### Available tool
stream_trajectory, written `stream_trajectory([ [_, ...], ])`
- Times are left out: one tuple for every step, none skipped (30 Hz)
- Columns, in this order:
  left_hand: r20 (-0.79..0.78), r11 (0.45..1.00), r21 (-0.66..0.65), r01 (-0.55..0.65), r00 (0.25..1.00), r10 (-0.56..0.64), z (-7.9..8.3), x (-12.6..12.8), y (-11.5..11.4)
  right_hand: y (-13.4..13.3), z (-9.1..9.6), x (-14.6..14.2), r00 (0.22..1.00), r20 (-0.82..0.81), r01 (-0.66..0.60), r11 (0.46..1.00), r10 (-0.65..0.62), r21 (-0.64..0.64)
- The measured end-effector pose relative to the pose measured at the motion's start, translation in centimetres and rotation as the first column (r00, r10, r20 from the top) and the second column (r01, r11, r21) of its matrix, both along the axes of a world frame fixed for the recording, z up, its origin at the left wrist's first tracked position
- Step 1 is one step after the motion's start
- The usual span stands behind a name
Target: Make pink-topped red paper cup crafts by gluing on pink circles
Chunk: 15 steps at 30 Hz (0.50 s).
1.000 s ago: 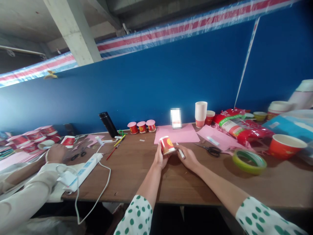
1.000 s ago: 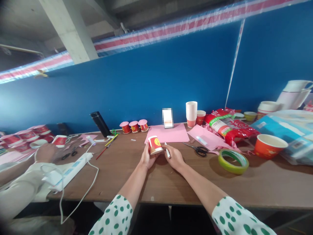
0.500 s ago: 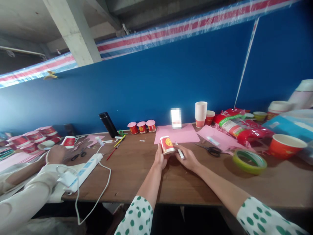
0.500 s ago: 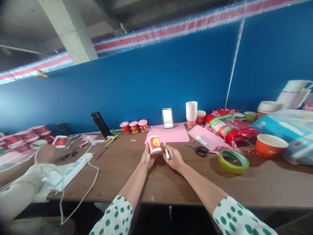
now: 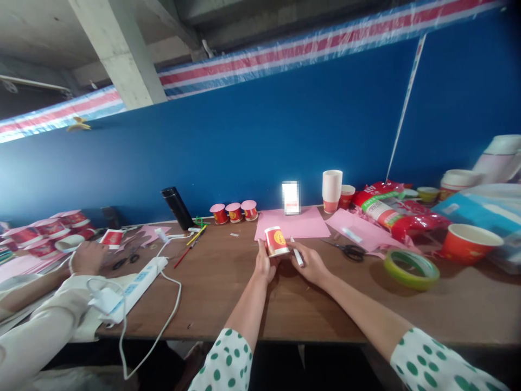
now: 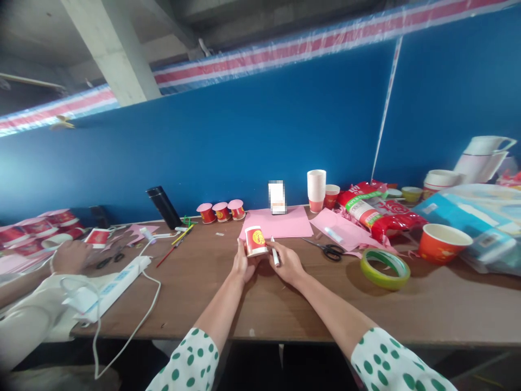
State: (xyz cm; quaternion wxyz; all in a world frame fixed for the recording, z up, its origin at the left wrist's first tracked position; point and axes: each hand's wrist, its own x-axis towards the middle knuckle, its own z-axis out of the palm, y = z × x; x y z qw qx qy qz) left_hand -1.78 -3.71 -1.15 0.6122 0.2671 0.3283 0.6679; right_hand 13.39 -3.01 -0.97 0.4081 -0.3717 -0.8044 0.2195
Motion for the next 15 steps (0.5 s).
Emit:
stream_trajectory([
  [0.002,1.000,-0.002,0.006,1.000,-0.006,0.07,0.02,-0.03,0.00,0.03,-0.01,1.000,0.002,0.003,1.000,-0.003,0.005],
  [0.005,1.000,-0.003,0.009,1.000,-0.009,0.15,0.04,-0.07,0.00,0.06,-0.01,1.000,0.003,0.004,1.000,-0.004,0.010],
  [0.009,1.000,-0.005,0.010,1.000,-0.010,0.24,0.06,-0.10,0.00,0.08,-0.02,1.000,0.003,0.005,1.000,-0.005,0.012],
  [0.013,1.000,-0.005,0.012,1.000,-0.012,0.33,0.09,-0.14,0.01,0.10,-0.02,1.000,0.001,0.006,1.000,-0.006,0.011],
  [0.018,1.000,-0.004,0.015,1.000,-0.015,0.43,0.12,-0.18,0.02,0.10,-0.03,1.000,-0.001,0.006,1.000,-0.006,0.008],
  [0.024,1.000,-0.002,0.020,1.000,-0.020,0.54,0.16,-0.22,0.03,0.09,-0.03,1.000,-0.003,0.013,1.000,-0.013,0.002],
  [0.029,1.000,-0.002,0.023,0.999,-0.023,0.63,0.19,-0.24,0.04,0.06,-0.03,1.000,-0.006,0.024,1.000,-0.024,-0.004],
  [0.035,1.000,-0.007,0.020,0.999,-0.019,0.71,0.22,-0.25,0.06,0.01,-0.02,0.999,-0.006,0.034,0.999,-0.034,-0.008],
  [0.042,1.000,-0.017,0.009,0.999,-0.009,0.75,0.24,-0.25,0.08,-0.04,-0.01,0.999,-0.006,0.044,0.999,-0.044,-0.006],
  [0.049,0.999,-0.032,-0.005,0.999,0.007,0.75,0.26,-0.22,0.10,-0.09,0.00,0.999,-0.006,0.053,0.999,-0.053,-0.001],
  [0.054,0.999,-0.050,-0.019,0.998,0.022,0.71,0.26,-0.18,0.11,-0.12,0.02,0.998,-0.006,0.058,0.998,-0.058,0.005],
  [0.059,0.997,-0.065,-0.029,0.998,0.033,0.63,0.26,-0.11,0.10,-0.12,0.03,0.998,-0.008,0.057,0.998,-0.057,0.011],
  [0.063,0.997,-0.074,-0.032,0.997,0.037,0.51,0.24,-0.04,0.08,-0.09,0.04,0.998,-0.012,0.055,0.998,-0.055,0.013],
  [0.066,0.997,-0.078,-0.029,0.997,0.034,0.37,0.23,0.05,0.05,-0.02,0.04,0.998,-0.015,0.056,0.998,-0.055,0.012],
  [0.067,0.997,-0.078,-0.020,0.997,0.025,0.22,0.20,0.13,0.00,0.07,0.03,0.998,-0.016,0.058,0.998,-0.058,0.009],
])
